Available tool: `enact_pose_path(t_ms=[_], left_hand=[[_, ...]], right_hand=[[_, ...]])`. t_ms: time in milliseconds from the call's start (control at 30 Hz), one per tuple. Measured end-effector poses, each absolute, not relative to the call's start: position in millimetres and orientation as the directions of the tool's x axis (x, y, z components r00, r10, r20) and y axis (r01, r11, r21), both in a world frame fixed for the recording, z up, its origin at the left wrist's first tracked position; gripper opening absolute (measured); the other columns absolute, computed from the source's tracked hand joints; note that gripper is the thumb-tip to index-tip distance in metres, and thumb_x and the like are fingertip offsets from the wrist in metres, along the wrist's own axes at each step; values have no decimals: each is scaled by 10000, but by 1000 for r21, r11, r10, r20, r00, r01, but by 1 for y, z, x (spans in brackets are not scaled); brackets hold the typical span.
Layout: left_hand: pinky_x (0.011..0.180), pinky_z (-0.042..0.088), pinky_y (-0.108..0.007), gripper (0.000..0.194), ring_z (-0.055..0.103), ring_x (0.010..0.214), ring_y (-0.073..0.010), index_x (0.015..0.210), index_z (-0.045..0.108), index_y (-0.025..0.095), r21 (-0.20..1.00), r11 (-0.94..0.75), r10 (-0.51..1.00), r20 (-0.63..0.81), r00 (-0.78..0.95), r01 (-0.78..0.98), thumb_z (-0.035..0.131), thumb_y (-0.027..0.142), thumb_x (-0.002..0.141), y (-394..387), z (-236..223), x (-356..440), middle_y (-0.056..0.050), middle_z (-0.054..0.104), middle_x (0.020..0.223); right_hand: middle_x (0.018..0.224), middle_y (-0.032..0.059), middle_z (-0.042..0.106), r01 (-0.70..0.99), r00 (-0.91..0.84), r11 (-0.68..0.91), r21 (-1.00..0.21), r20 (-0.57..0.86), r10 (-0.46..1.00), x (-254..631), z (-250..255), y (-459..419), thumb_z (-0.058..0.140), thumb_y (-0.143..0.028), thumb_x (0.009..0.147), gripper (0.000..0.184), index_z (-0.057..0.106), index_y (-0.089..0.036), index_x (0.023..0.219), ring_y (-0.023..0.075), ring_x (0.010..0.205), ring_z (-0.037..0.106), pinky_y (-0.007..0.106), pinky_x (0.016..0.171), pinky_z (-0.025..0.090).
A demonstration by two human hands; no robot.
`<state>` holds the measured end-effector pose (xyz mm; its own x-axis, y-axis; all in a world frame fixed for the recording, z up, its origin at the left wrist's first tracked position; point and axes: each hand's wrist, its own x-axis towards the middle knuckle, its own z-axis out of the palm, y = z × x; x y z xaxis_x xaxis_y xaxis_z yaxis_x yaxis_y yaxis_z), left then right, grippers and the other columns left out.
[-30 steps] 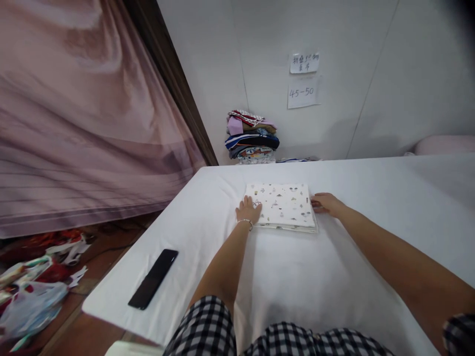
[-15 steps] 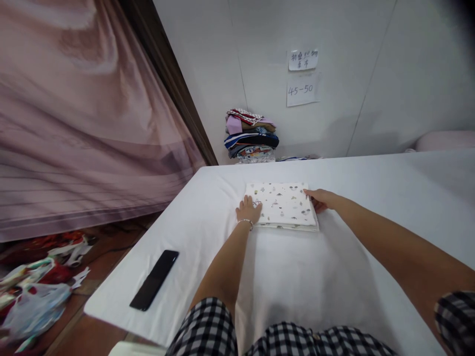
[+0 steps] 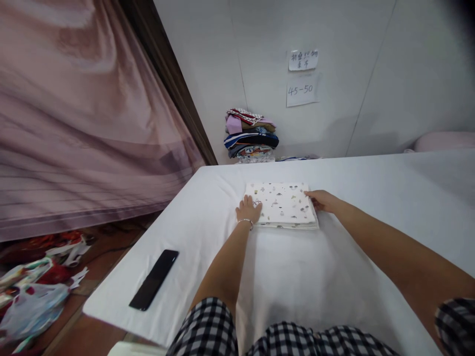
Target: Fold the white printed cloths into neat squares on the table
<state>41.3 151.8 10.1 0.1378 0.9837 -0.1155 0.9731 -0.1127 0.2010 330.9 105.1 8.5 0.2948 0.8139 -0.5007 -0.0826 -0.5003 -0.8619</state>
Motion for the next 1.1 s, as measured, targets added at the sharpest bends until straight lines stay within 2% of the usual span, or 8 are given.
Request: enact_pose_path(t_ms=[200, 500, 633, 767, 833, 900, 1000, 1100], left_hand=[[1107, 239, -466, 696, 178, 1410, -249, 1464, 210, 242, 212, -116, 982, -125, 144, 970, 217, 593, 863, 151, 11, 42, 2, 103, 1568], [1129, 208, -479, 695, 149, 1424, -255, 1453, 243, 262, 240, -107, 975, -165, 149, 965, 276, 611, 853, 160, 17, 39, -4, 127, 1565], [1144, 126, -513, 632, 116, 1431, -264, 1420, 326, 245, 214, -177, 977, -78, 197, 961, 343, 570, 878, 150, 31, 48, -42, 182, 1553], [1105, 260, -463, 439, 346, 1336, -254, 1247, 542, 213, 297, -452, 892, 160, 423, 841, 459, 463, 896, 120, 39, 74, -81, 447, 1423], [1049, 351, -397, 334, 488, 1201, -220, 1139, 615, 197, 351, -623, 782, 280, 557, 699, 524, 395, 886, 101, 37, 91, -76, 593, 1262], [995, 399, -373, 300, 538, 1108, -206, 1087, 641, 205, 372, -740, 672, 368, 643, 560, 593, 385, 853, 84, 33, 106, -60, 642, 1160], [916, 443, -368, 304, 566, 1025, -209, 1057, 660, 220, 378, -800, 593, 385, 707, 466, 670, 376, 797, 70, 23, 122, -48, 654, 1103], [843, 465, -330, 202, 592, 927, -188, 984, 689, 223, 425, -770, 619, 315, 719, 476, 638, 337, 825, 67, 15, 129, -38, 673, 1026]], right_hand=[[767, 38, 651, -80, 386, -438, -896, -433, 815, 333, -2, 99, 674, -270, 768, 546, 456, -176, 1260, 133, 562, 596, 252, 514, 515], [867, 84, 674, -39, 303, -477, -878, -465, 832, 333, 5, 91, 648, -413, 790, 653, 384, -189, 1343, 157, 593, 627, 293, 529, 541], [834, 89, 682, -8, 250, -503, -864, -489, 836, 331, 11, 72, 636, -498, 785, 693, 384, -196, 1356, 174, 602, 638, 299, 527, 535], [761, 68, 677, 43, 189, -518, -854, -502, 844, 328, 18, 48, 560, -565, 819, 702, 349, -208, 1386, 162, 597, 642, 275, 536, 526], [716, 55, 669, 66, 161, -528, -847, -513, 843, 327, 21, 39, 525, -586, 832, 686, 355, -214, 1383, 155, 581, 638, 245, 504, 505], [691, 47, 666, 68, 128, -530, -845, -520, 845, 325, 23, 32, 490, -610, 841, 647, 397, -226, 1353, 143, 558, 629, 211, 463, 472], [681, 44, 670, 46, 65, -517, -855, -514, 855, 322, 23, 24, 451, -631, 850, 580, 476, -237, 1276, 126, 527, 615, 178, 424, 434], [688, 53, 681, 1, 31, -496, -868, -495, 868, 318, 20, 19, 433, -617, 867, 554, 482, -233, 1264, 136, 549, 633, 183, 436, 453]])
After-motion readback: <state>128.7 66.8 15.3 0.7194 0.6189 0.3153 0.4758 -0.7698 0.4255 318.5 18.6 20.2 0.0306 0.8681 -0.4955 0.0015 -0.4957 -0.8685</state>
